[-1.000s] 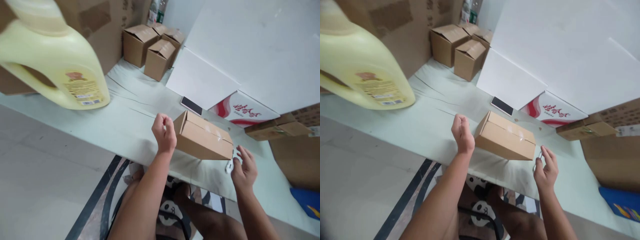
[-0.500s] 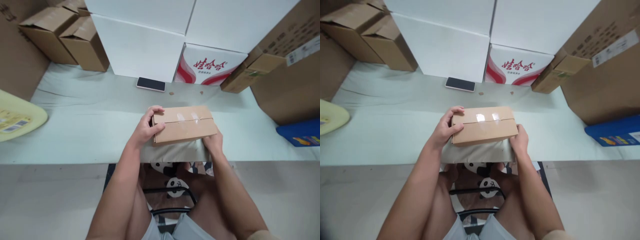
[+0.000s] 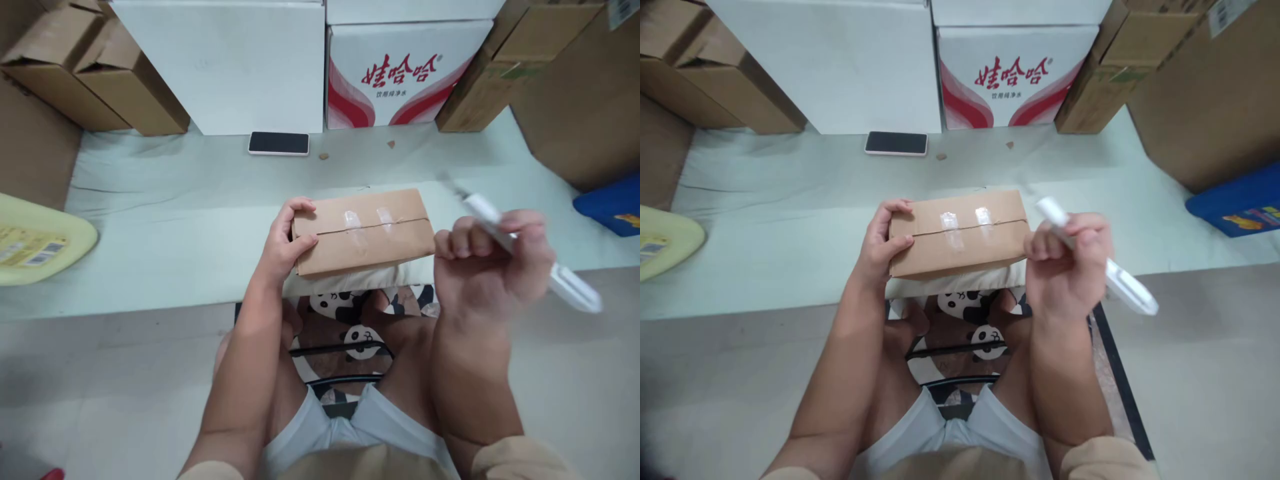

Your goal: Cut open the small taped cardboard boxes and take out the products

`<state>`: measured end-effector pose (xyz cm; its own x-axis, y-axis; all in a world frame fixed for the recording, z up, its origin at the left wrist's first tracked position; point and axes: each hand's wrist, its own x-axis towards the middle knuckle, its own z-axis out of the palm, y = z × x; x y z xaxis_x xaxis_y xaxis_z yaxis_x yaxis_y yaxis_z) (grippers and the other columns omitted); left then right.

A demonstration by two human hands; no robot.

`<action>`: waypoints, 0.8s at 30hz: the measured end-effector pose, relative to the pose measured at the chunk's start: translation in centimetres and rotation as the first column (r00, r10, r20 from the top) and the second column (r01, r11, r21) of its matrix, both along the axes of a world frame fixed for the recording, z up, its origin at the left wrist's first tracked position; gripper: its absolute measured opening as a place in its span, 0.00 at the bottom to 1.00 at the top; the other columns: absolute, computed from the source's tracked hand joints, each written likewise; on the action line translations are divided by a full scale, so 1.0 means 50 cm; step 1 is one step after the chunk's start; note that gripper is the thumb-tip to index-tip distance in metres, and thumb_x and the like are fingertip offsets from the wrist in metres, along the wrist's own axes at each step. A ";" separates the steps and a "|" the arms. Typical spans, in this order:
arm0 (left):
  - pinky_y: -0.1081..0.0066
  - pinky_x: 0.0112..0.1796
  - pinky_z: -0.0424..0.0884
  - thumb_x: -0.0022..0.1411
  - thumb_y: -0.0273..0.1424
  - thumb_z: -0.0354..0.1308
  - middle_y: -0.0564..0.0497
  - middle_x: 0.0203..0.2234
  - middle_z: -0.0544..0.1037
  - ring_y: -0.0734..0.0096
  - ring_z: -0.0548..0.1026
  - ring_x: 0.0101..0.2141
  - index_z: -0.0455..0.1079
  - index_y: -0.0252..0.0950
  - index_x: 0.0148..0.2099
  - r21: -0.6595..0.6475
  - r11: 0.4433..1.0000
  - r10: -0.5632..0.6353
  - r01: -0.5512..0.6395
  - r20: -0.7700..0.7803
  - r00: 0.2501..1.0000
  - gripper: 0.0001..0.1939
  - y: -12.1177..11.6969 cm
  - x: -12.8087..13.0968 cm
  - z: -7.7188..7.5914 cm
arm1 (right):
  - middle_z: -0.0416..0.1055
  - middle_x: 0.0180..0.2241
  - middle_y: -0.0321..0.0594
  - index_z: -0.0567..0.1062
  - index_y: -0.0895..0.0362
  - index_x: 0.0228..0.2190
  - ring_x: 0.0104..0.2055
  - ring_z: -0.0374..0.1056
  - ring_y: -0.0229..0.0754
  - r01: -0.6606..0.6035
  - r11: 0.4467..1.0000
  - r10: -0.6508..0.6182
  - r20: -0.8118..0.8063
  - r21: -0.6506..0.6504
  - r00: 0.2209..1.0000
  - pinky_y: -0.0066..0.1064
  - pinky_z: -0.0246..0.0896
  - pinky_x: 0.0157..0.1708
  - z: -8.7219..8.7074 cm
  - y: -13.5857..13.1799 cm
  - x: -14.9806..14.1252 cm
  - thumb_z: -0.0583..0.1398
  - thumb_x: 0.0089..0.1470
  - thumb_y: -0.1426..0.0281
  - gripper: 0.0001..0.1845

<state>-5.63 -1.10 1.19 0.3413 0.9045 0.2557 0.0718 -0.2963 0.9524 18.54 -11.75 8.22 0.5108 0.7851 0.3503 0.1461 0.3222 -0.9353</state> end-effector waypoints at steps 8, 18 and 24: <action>0.58 0.54 0.70 0.55 0.56 0.63 0.43 0.52 0.72 0.53 0.71 0.54 0.67 0.41 0.48 0.008 0.999 -0.034 0.034 -0.007 0.999 0.28 -0.009 0.005 0.002 | 0.69 0.21 0.30 0.76 0.53 0.31 0.20 0.61 0.33 -0.100 0.982 0.143 0.293 -0.158 0.945 0.27 0.57 0.19 -0.015 -0.001 -0.034 0.66 0.57 0.58 0.12; 0.59 0.54 0.70 0.56 0.50 0.62 0.43 0.52 0.72 0.54 0.71 0.54 0.67 0.41 0.47 -0.006 0.999 -0.031 0.031 0.003 1.000 0.23 -0.009 0.008 0.000 | 0.72 0.20 0.30 0.75 0.54 0.27 0.18 0.65 0.33 0.060 0.991 -0.021 0.300 -0.121 0.954 0.27 0.61 0.19 -0.022 0.006 -0.063 0.68 0.55 0.58 0.14; 0.60 0.52 0.70 0.55 0.49 0.64 0.45 0.51 0.72 0.55 0.72 0.52 0.67 0.41 0.46 -0.007 0.999 -0.043 0.044 0.071 0.997 0.23 -0.010 0.010 -0.002 | 0.75 0.21 0.32 0.76 0.55 0.28 0.21 0.71 0.35 0.085 0.991 -0.045 0.349 -0.103 0.936 0.27 0.64 0.21 -0.030 0.008 -0.063 0.69 0.55 0.58 0.14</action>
